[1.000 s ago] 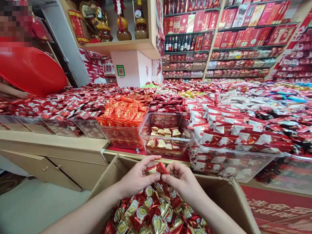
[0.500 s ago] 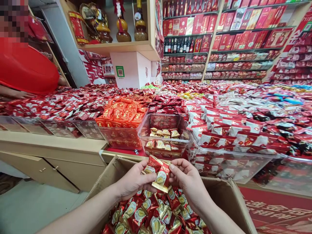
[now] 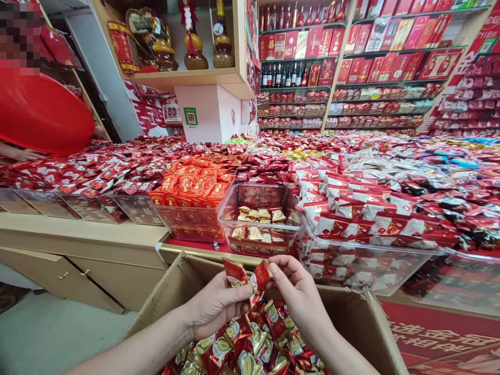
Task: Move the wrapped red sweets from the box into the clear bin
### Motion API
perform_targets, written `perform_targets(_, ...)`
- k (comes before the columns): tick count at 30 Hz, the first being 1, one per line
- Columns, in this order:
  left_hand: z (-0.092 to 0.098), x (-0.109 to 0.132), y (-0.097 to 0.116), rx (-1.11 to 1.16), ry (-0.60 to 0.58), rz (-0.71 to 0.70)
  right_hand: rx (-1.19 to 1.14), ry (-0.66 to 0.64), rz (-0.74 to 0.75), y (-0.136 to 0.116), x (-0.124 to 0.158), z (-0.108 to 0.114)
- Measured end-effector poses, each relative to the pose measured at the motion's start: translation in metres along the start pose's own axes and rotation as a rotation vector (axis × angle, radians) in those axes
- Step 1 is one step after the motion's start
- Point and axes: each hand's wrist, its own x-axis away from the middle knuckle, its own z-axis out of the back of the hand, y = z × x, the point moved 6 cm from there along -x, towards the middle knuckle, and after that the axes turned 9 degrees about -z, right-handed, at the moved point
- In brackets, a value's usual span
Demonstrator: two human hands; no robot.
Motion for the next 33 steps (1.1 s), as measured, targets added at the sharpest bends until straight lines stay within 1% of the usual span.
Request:
perform_targets(2, 0.003, -0.002, 0.004, -0.06, 0.063, -0.095, -0.007, -0.02, 0.003, -0.001, 0.001, -0.003)
perform_targets(4, 0.005, -0.002, 0.008, -0.127, 0.088, -0.154, -0.008, -0.041, -0.009, -0.001, 0.001, -0.006)
perform_targets(9, 0.009, -0.002, 0.012, -0.179, 0.143, -0.205, -0.101, -0.049, -0.061, 0.002, -0.001, -0.007)
perform_targets(12, 0.007, -0.003, 0.014, -0.171, 0.137, -0.246, -0.151, -0.058, -0.058, 0.003, -0.001, -0.007)
perform_targets(14, 0.007, -0.003, 0.016, -0.168, 0.148, -0.277, -0.13, -0.074, -0.055, 0.004, -0.001, -0.008)
perform_targets(17, 0.009, -0.003, 0.016, -0.194, 0.19, -0.266, -0.001, -0.095, -0.046, 0.008, -0.002, -0.01)
perform_targets(19, 0.009, -0.003, 0.013, -0.195, 0.198, -0.241, 0.069, -0.071, -0.022, 0.01, -0.004, -0.009)
perform_targets(21, 0.008, -0.003, 0.012, -0.184, 0.192, -0.233, 0.096, -0.041, 0.017, 0.011, -0.003, -0.007)
perform_targets(24, 0.007, -0.002, 0.019, -0.222, 0.163, -0.23, 0.125, -0.055, 0.094, 0.009, 0.001, -0.011)
perform_targets(26, 0.01, -0.004, 0.03, -0.299, 0.157, -0.232, 0.133, -0.064, 0.185, -0.004, 0.005, -0.016)
perform_targets(27, 0.015, -0.005, 0.038, -0.358, 0.167, -0.238, 0.138, -0.05, 0.249, -0.016, 0.006, -0.019)
perform_targets(29, 0.029, -0.008, 0.054, -0.5, 0.215, -0.257, 0.19, 0.015, 0.409, -0.05, 0.005, -0.026)
perform_targets(31, 0.048, -0.012, 0.068, -0.588, 0.313, -0.313, 0.349, 0.117, 0.575, -0.091, -0.006, -0.038)
perform_targets(33, 0.065, -0.015, 0.073, -0.596, 0.403, -0.338, 0.64, 0.231, 0.676, -0.125, -0.032, -0.053)
